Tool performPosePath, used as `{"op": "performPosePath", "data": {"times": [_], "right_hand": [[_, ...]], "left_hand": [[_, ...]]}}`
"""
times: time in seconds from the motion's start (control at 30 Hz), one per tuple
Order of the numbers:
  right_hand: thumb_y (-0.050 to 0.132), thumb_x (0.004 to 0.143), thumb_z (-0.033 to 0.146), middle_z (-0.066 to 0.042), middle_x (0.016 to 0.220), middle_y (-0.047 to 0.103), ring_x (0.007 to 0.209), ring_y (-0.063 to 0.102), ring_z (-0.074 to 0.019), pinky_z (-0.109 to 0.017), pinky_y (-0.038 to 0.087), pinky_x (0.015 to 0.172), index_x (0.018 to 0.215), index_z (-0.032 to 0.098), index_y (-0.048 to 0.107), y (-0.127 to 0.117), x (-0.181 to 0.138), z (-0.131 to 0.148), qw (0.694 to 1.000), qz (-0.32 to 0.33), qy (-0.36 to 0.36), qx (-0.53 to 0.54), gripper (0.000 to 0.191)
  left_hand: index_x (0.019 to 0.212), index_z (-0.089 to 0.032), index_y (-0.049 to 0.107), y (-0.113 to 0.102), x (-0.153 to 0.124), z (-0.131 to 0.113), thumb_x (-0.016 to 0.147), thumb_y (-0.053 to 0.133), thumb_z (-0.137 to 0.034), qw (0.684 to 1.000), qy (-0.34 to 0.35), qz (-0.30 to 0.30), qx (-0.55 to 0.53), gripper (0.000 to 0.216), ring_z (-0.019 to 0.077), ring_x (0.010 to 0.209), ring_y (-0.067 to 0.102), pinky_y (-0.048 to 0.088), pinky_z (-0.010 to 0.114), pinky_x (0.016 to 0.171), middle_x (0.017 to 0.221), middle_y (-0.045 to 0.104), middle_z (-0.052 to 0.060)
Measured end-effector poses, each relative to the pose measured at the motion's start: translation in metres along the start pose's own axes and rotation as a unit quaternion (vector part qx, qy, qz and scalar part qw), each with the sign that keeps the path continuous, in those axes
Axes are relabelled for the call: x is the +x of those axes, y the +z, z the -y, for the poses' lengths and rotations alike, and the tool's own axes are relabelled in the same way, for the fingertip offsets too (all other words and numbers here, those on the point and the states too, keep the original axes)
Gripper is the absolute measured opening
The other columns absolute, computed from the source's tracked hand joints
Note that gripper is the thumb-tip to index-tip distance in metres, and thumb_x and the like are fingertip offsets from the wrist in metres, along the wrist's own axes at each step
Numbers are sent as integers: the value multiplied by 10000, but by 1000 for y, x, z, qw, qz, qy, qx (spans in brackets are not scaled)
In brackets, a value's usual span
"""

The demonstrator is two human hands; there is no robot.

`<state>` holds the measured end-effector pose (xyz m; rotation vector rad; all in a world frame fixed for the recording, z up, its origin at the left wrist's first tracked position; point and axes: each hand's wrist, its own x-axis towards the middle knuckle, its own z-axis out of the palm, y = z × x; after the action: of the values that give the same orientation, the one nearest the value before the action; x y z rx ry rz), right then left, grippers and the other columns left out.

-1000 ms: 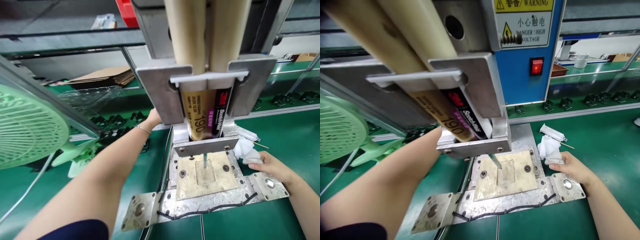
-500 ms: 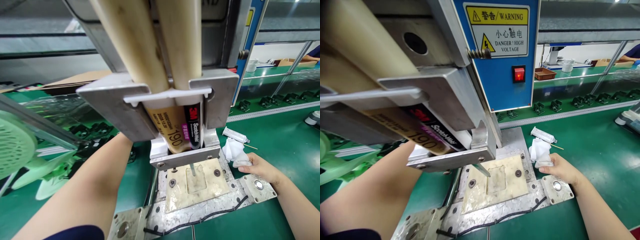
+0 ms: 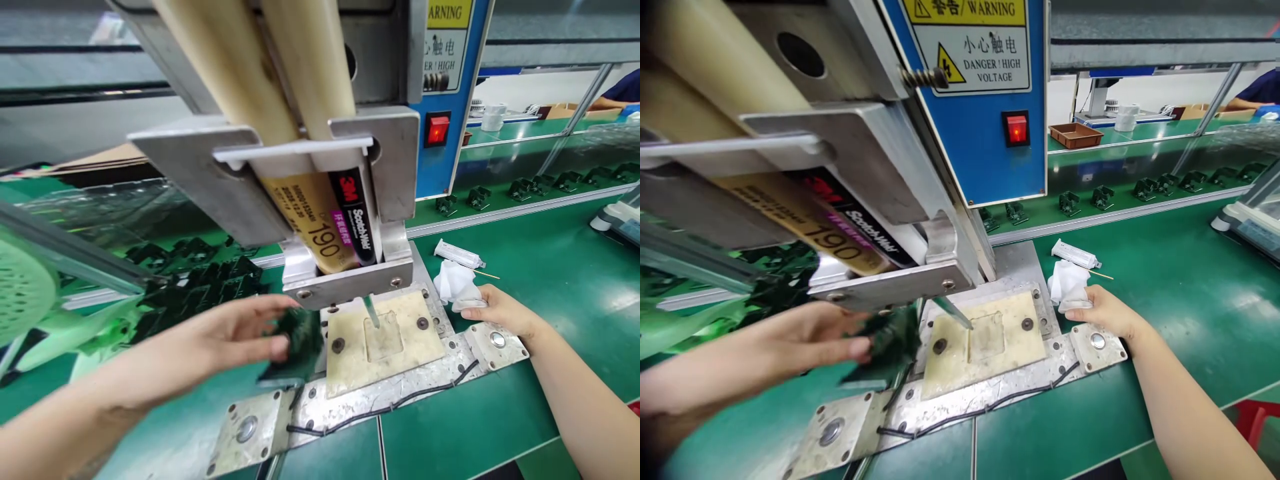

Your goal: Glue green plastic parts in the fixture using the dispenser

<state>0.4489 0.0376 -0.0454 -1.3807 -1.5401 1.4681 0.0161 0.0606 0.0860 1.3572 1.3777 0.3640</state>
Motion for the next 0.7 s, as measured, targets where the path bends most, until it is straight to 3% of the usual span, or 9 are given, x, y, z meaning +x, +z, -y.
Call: {"op": "performPosePath", "data": {"times": [0.1, 0.17, 0.23, 0.3, 0.4, 0.5, 0.7], "right_hand": [[819, 645, 593, 5, 696, 582, 678, 486, -154, -310, 391, 694, 752, 166, 691, 0, 0, 0, 1000, -9, -5, 3, 458], [827, 634, 587, 8, 690, 593, 675, 502, -157, -316, 412, 706, 755, 168, 697, 1, 0, 2, 1000, -14, -9, 8, 455], [833, 624, 586, 4, 699, 609, 687, 526, -164, -326, 435, 729, 743, 167, 697, 1, 0, 3, 1000, -16, -12, 13, 456], [834, 620, 589, -4, 717, 624, 703, 547, -172, -336, 450, 752, 732, 164, 696, 2, 0, 4, 1000, -16, -12, 17, 460], [839, 617, 582, -7, 712, 629, 702, 558, -176, -343, 458, 759, 728, 161, 702, 3, 1, 4, 1000, -16, -11, 22, 456], [855, 598, 564, -7, 710, 635, 705, 563, -177, -343, 461, 761, 743, 161, 714, 3, 2, 4, 999, -11, -13, 34, 451], [853, 609, 550, -6, 719, 625, 706, 550, -165, -330, 454, 760, 754, 158, 712, 4, 3, 5, 999, -12, -16, 30, 441]], "left_hand": [[1229, -163, 622, 42, -7, 13, 650, 916, -458, 980, -69, 164, -89, 713, 215, 1051, 672, 527, 270, 894, 1114, 735, 50], [1196, -133, 631, 68, -3, 13, 595, 947, -464, 969, -80, 191, -132, 755, 165, 876, 666, 522, 248, 809, 973, 723, 37], [1182, -138, 633, 85, 5, 8, 572, 957, -475, 970, -74, 174, -153, 767, 145, 800, 636, 517, 258, 782, 927, 697, 26], [1143, -156, 636, 93, 14, 4, 588, 944, -488, 975, -44, 152, -158, 717, 174, 873, 644, 522, 303, 852, 995, 694, 47], [1116, -177, 595, 96, 27, 5, 669, 887, -493, 983, 46, 126, -126, 620, 225, 1007, 642, 506, 389, 967, 1078, 685, 84], [1190, -209, 476, 99, 39, 15, 693, 849, -491, 985, 131, 76, -82, 683, 226, 952, 640, 534, 426, 912, 1018, 658, 69], [1246, -220, 426, 108, 43, 27, 710, 821, -499, 986, 167, 24, 9, 723, 235, 871, 607, 513, 467, 895, 918, 608, 34]]}}
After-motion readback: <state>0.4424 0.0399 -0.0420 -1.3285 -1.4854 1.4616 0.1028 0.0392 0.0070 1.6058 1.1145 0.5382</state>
